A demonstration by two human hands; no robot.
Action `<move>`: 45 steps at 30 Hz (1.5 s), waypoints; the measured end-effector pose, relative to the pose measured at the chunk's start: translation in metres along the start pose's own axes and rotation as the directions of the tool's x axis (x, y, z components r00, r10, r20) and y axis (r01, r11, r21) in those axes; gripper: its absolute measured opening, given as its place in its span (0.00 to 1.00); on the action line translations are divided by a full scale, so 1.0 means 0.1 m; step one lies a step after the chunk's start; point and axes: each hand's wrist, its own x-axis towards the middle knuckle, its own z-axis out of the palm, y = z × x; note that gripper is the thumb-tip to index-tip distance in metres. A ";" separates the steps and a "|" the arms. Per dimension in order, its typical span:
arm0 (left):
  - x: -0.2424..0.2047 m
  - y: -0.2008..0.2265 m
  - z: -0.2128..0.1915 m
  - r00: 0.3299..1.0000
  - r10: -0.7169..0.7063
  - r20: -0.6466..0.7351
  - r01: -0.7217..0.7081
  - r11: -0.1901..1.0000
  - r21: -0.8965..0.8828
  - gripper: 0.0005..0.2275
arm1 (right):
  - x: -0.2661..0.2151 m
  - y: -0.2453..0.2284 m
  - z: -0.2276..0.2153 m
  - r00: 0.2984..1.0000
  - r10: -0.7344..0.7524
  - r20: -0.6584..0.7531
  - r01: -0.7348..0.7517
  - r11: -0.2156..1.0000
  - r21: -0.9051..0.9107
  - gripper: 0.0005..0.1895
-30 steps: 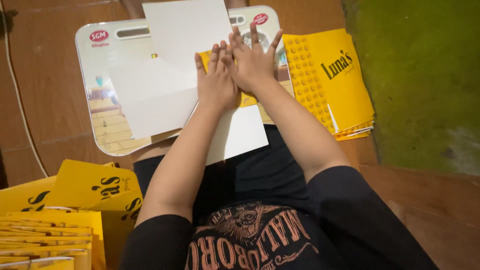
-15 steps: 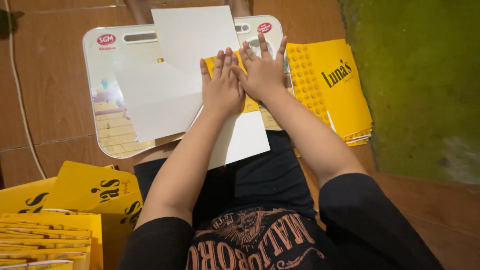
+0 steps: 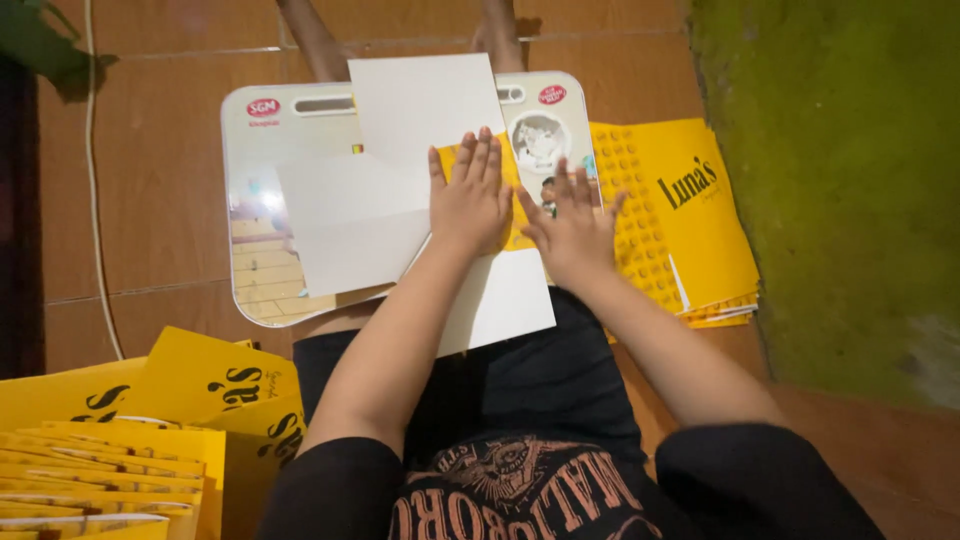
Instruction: Folding and assembling yellow cardboard doughnut boxes from flat templates on a small portable desk.
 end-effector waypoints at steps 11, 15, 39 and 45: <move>-0.12 -0.01 0.04 0.982 0.023 -0.188 -0.047 0.991 -0.122 0.25 | 0.24 -0.38 -0.20 0.974 0.063 -0.217 0.148 0.544 0.826 0.34; -0.09 -0.35 0.31 0.898 -0.087 -0.430 -0.230 0.741 -0.630 0.27 | 0.57 -0.55 0.15 0.962 -0.067 -0.264 0.258 0.531 0.807 0.39; -1.60 -1.53 -0.31 0.886 -0.460 -0.059 0.009 0.145 -0.989 0.19 | 0.55 -1.15 -0.77 0.878 -0.280 0.388 0.183 0.945 0.269 0.31; -1.37 -1.52 0.18 0.935 -0.343 0.088 -0.169 -0.652 -0.739 0.33 | 0.56 -1.18 -0.81 0.853 -0.264 0.450 0.155 0.952 0.263 0.32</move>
